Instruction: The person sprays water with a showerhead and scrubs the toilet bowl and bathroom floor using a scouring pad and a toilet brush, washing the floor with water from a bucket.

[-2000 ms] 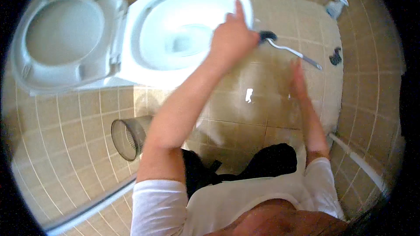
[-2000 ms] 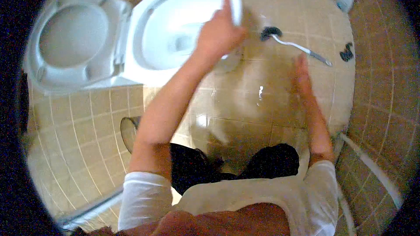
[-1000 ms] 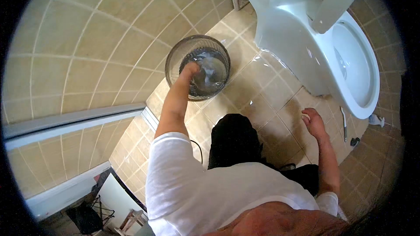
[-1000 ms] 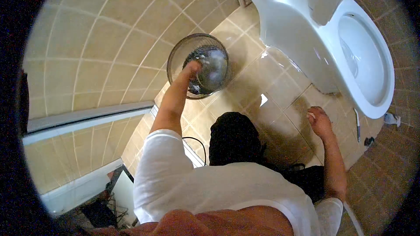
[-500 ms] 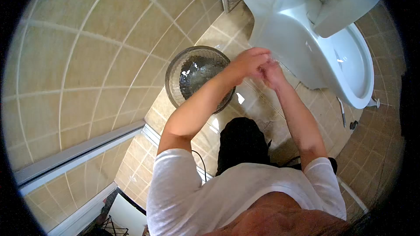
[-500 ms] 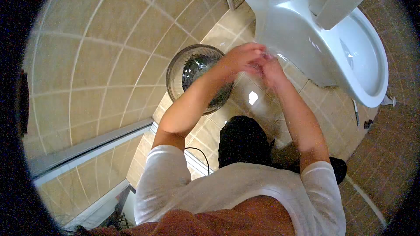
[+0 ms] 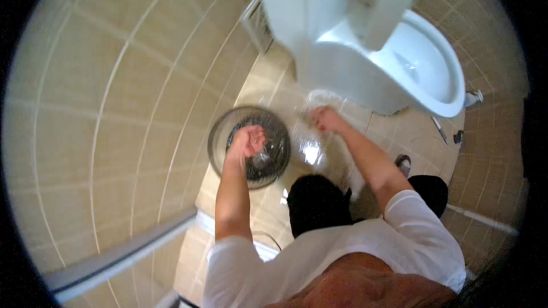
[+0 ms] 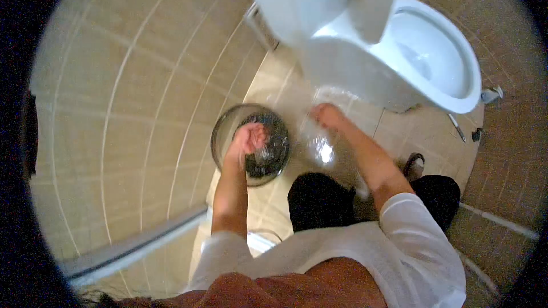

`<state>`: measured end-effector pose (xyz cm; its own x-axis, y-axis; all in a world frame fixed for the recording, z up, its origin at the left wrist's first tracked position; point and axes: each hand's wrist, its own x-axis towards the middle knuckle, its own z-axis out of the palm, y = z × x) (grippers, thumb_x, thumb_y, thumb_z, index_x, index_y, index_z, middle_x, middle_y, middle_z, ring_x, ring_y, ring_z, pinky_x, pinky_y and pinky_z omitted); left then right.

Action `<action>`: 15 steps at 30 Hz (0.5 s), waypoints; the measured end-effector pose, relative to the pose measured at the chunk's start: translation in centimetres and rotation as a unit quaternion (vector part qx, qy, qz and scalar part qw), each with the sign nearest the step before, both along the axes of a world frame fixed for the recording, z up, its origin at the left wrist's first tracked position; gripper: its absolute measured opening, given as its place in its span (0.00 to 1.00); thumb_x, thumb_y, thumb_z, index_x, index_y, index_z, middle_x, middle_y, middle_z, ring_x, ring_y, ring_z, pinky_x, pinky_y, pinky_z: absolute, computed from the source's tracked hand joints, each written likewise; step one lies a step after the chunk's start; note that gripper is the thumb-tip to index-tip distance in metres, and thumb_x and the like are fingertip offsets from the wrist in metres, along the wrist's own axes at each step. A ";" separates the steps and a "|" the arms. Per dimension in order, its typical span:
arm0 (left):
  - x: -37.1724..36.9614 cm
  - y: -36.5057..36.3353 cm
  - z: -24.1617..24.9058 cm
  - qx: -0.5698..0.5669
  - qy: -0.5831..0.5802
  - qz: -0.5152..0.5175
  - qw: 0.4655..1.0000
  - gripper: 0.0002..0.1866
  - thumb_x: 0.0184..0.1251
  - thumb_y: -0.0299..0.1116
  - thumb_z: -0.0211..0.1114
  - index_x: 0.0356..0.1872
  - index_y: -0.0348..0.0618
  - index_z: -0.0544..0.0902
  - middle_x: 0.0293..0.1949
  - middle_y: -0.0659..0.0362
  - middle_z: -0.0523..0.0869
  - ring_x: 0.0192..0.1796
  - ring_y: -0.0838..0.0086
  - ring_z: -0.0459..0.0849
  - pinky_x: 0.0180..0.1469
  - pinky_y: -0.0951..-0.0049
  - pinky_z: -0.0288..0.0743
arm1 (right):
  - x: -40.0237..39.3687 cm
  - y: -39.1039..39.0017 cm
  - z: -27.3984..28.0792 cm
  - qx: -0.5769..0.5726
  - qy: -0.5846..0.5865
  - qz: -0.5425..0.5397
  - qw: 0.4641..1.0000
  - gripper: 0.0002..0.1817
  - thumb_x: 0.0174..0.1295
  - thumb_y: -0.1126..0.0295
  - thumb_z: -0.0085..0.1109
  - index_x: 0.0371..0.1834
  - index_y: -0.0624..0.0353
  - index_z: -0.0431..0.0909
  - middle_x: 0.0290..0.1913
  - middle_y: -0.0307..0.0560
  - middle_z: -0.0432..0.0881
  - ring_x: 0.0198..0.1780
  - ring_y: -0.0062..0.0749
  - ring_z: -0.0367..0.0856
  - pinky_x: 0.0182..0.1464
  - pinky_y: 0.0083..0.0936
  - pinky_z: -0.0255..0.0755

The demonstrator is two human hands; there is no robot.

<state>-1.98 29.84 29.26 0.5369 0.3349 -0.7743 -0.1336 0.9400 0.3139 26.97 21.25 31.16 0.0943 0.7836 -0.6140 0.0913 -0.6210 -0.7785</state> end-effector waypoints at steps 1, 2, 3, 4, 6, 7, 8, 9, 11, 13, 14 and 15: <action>2.2 0.5 1.7 0.022 -0.088 -0.017 0.996 0.10 0.57 0.34 0.50 0.29 0.38 0.74 0.26 0.53 0.78 0.30 0.68 0.77 0.35 0.69 0.73 | -0.5 0.0 0.7 -0.006 -0.017 0.027 0.999 0.21 0.53 0.52 0.55 0.31 0.63 0.74 0.31 0.45 0.76 0.30 0.30 0.75 0.26 0.27 0.74; 4.7 0.2 4.0 0.034 -0.175 -0.029 0.983 0.11 0.58 0.34 0.50 0.32 0.37 0.73 0.28 0.53 0.78 0.32 0.66 0.77 0.36 0.70 0.74 | -1.2 0.4 1.4 0.001 0.011 0.000 1.000 0.21 0.53 0.51 0.54 0.32 0.62 0.74 0.32 0.43 0.76 0.28 0.29 0.75 0.27 0.26 0.74; 8.4 -1.7 10.1 0.149 -0.001 -0.025 0.988 0.11 0.57 0.37 0.53 0.34 0.39 0.75 0.28 0.58 0.79 0.31 0.70 0.77 0.36 0.71 0.74 | -1.7 1.2 1.9 -0.003 0.035 0.010 0.999 0.18 0.54 0.55 0.54 0.34 0.60 0.73 0.30 0.43 0.75 0.27 0.27 0.74 0.27 0.23 0.74; 10.5 -2.3 11.7 0.158 -0.006 -0.032 0.987 0.11 0.57 0.37 0.53 0.34 0.39 0.75 0.28 0.58 0.79 0.31 0.70 0.77 0.36 0.71 0.74 | -2.5 1.9 2.6 0.020 0.128 -0.041 0.991 0.16 0.55 0.57 0.53 0.34 0.60 0.73 0.28 0.42 0.74 0.26 0.26 0.73 0.24 0.22 0.72; 13.5 -2.2 13.8 0.300 0.018 -0.119 0.946 0.13 0.58 0.36 0.54 0.41 0.40 0.74 0.34 0.59 0.79 0.34 0.71 0.78 0.36 0.69 0.74 | -3.1 3.1 4.3 0.065 0.217 -0.091 0.970 0.14 0.56 0.58 0.52 0.33 0.59 0.74 0.25 0.41 0.74 0.25 0.24 0.72 0.22 0.20 0.70; 14.0 -2.1 13.9 0.340 0.028 -0.122 0.932 0.14 0.59 0.37 0.53 0.45 0.43 0.73 0.37 0.61 0.79 0.35 0.73 0.77 0.36 0.70 0.73 | -3.1 3.6 5.2 0.119 0.159 -0.024 0.980 0.13 0.57 0.59 0.50 0.31 0.59 0.73 0.23 0.40 0.73 0.24 0.24 0.71 0.21 0.20 0.68; 14.1 -1.7 14.3 0.353 0.023 -0.126 0.927 0.14 0.59 0.37 0.53 0.45 0.43 0.73 0.37 0.61 0.79 0.35 0.73 0.77 0.36 0.70 0.73 | -2.6 4.0 6.1 0.171 0.096 0.043 0.980 0.13 0.58 0.59 0.48 0.30 0.58 0.73 0.21 0.40 0.72 0.23 0.24 0.70 0.20 0.20 0.66; 13.8 -1.4 14.7 0.390 0.082 -0.101 0.912 0.13 0.59 0.36 0.53 0.43 0.42 0.74 0.36 0.60 0.78 0.36 0.75 0.76 0.35 0.73 0.72 | -1.9 4.4 6.1 0.179 0.093 0.039 0.979 0.13 0.58 0.59 0.48 0.30 0.58 0.73 0.21 0.40 0.72 0.23 0.24 0.70 0.20 0.20 0.66; 11.7 -1.0 13.7 0.409 0.170 -0.049 0.895 0.11 0.59 0.35 0.53 0.40 0.41 0.75 0.34 0.61 0.77 0.35 0.78 0.75 0.34 0.78 0.69 | -0.6 4.6 5.3 0.141 0.017 0.087 0.986 0.16 0.59 0.57 0.45 0.26 0.59 0.72 0.20 0.39 0.71 0.22 0.24 0.69 0.20 0.22 0.64; 7.6 -0.7 11.0 0.402 0.251 -0.048 0.879 0.10 0.58 0.35 0.54 0.36 0.40 0.76 0.30 0.65 0.76 0.32 0.81 0.73 0.33 0.80 0.68 | 1.1 3.5 4.5 0.165 -0.078 0.135 0.974 0.18 0.59 0.55 0.45 0.25 0.59 0.71 0.21 0.40 0.72 0.23 0.25 0.70 0.21 0.23 0.65; 4.6 -0.6 7.7 0.391 0.327 -0.034 0.860 0.12 0.60 0.36 0.52 0.40 0.40 0.76 0.35 0.62 0.77 0.37 0.78 0.74 0.37 0.77 0.69 | 1.7 2.9 4.0 0.188 -0.171 0.182 0.950 0.19 0.59 0.53 0.45 0.24 0.60 0.70 0.22 0.41 0.72 0.23 0.25 0.70 0.21 0.24 0.66; -1.9 1.2 -1.1 0.422 0.339 0.015 0.841 0.08 0.58 0.33 0.53 0.31 0.40 0.77 0.20 0.64 0.74 0.22 0.79 0.69 0.24 0.78 0.62 | 2.2 2.1 3.5 0.186 -0.166 0.169 0.954 0.19 0.59 0.53 0.45 0.24 0.60 0.70 0.22 0.41 0.72 0.23 0.25 0.70 0.21 0.24 0.66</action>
<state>-3.91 31.02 28.20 0.0488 0.9241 -0.3790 0.3245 0.3442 0.8810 29.18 23.36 34.66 -0.0604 0.9616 -0.2679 0.5174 -0.1993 -0.8322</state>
